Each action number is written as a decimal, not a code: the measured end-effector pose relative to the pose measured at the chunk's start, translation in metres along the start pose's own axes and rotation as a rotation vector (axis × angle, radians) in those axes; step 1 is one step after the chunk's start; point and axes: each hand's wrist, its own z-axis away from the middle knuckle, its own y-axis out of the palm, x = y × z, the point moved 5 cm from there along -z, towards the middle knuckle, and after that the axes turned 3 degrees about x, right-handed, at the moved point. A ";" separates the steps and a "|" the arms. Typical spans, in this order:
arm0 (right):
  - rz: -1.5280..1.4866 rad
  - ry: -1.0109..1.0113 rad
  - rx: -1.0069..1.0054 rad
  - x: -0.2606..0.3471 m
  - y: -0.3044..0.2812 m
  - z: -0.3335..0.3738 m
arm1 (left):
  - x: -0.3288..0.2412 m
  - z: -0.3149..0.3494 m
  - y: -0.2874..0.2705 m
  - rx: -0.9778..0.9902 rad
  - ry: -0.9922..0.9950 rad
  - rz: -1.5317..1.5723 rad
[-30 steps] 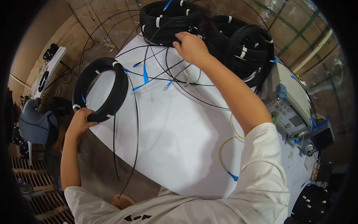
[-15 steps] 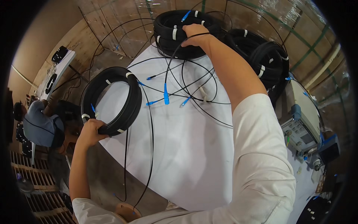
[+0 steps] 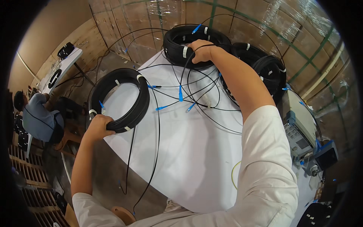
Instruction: Testing and connecting optical fiber cables using a measurement device at a workbench.
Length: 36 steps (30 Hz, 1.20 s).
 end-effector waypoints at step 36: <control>0.794 -0.274 -0.366 0.096 -0.011 0.467 | -0.319 -0.079 -0.044 -0.246 0.559 1.748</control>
